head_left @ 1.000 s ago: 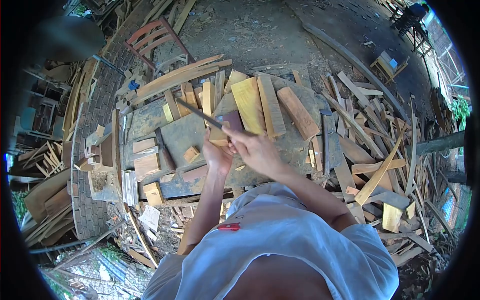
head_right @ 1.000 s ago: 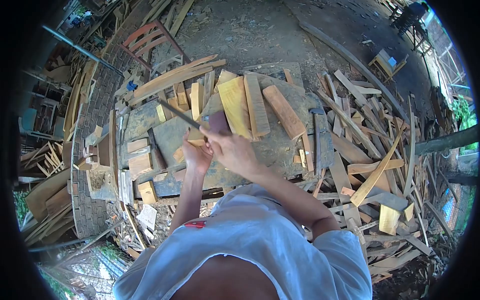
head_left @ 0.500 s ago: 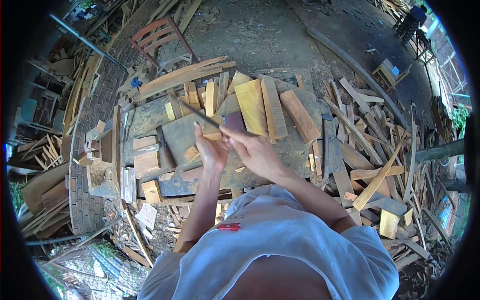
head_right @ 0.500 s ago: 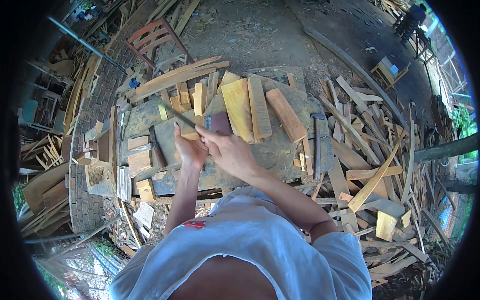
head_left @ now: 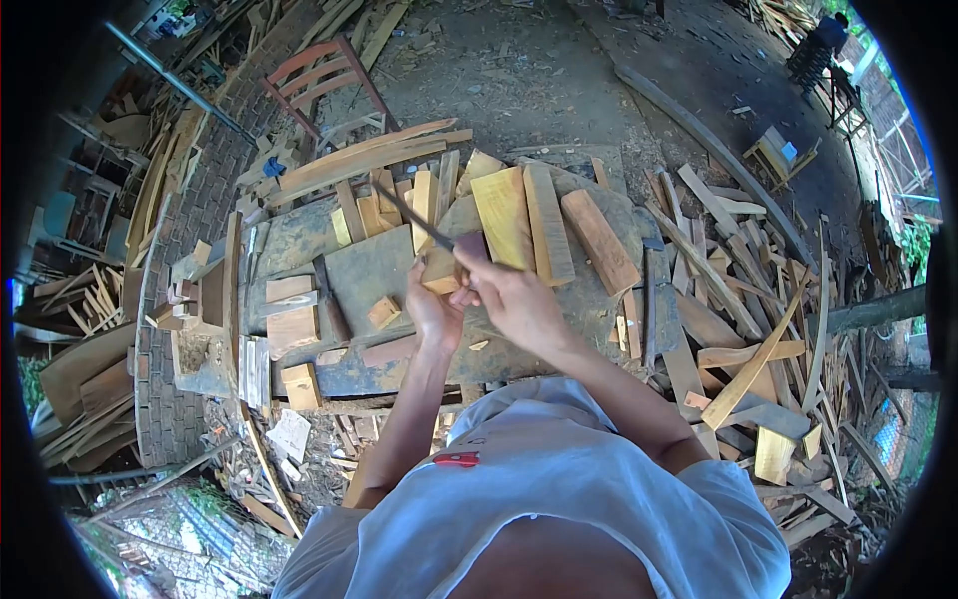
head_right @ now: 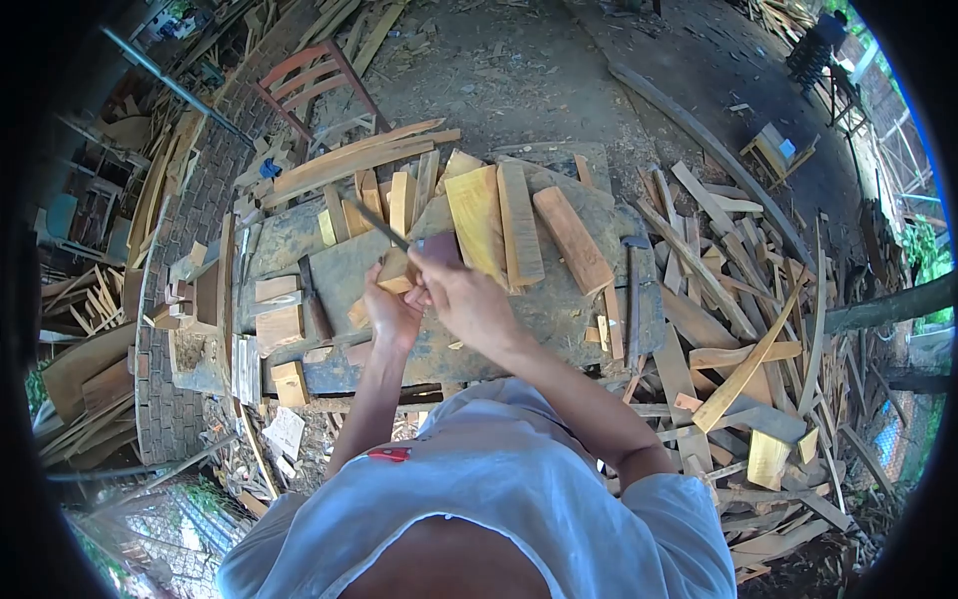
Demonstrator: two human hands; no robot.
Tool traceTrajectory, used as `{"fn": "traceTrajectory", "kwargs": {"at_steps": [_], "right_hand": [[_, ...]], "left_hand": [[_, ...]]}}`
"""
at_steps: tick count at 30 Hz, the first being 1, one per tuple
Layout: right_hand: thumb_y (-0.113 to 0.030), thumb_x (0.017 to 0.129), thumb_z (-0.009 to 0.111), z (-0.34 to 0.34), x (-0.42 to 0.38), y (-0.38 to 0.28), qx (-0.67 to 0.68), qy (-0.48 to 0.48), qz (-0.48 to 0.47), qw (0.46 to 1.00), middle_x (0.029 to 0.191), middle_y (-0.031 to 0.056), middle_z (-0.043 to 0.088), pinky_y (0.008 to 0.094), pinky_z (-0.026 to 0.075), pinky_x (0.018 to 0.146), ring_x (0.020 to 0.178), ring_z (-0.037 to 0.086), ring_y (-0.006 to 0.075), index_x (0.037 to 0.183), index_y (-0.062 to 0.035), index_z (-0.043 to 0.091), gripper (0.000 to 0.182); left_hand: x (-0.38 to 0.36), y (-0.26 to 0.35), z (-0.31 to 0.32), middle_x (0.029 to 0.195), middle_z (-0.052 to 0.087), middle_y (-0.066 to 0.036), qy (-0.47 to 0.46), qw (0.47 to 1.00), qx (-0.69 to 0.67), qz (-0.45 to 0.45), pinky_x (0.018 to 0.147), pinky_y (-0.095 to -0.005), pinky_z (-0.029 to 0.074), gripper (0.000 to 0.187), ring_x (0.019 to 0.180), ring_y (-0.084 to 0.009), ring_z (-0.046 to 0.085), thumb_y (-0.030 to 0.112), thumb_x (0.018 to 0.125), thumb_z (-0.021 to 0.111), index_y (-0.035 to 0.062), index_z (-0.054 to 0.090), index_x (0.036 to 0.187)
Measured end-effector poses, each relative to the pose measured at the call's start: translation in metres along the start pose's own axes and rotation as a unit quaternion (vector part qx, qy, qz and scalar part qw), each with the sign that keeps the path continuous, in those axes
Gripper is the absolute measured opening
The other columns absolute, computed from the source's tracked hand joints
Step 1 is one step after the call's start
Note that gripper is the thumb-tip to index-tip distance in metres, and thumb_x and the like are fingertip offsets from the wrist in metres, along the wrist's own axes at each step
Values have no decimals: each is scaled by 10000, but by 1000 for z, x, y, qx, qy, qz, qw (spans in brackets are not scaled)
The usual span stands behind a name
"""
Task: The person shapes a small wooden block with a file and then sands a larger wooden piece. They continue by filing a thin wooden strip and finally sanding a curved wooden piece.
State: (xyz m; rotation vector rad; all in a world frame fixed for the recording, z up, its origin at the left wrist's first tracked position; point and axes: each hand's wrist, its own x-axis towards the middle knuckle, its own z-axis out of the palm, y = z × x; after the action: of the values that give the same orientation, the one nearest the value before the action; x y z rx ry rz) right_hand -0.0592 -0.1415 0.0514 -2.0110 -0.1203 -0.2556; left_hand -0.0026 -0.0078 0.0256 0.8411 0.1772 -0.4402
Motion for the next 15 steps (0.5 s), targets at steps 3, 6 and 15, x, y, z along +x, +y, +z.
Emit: {"fn": "traceTrajectory", "kwargs": {"at_steps": [3,6,15], "right_hand": [[-107,916,510,3,-13,-6,-51,-37,-8,998,812,179,671,438,536,667,723,669,335,1318,-129,544,404],[-111,921,504,4,-2,4,-15,-18,-16,1000,831,193,668,453,530,688,742,663,355,1323,-124,538,404],[-105,918,496,0,-5,-3,-10,-45,15,999,914,211,666,464,521,698,764,655,381,1326,-117,528,410]], "left_hand": [[6,0,-12,736,581,-58,106,993,-50,-14,552,-313,425,433,503,-128,409,399,950,311,47,558,998],[-3,-2,-8,739,582,-57,37,999,1,-15,551,-311,424,423,504,-125,402,397,950,322,52,560,1004],[-6,4,4,765,584,-43,65,997,41,6,471,-290,373,397,490,-101,377,395,953,311,73,542,985]]}}
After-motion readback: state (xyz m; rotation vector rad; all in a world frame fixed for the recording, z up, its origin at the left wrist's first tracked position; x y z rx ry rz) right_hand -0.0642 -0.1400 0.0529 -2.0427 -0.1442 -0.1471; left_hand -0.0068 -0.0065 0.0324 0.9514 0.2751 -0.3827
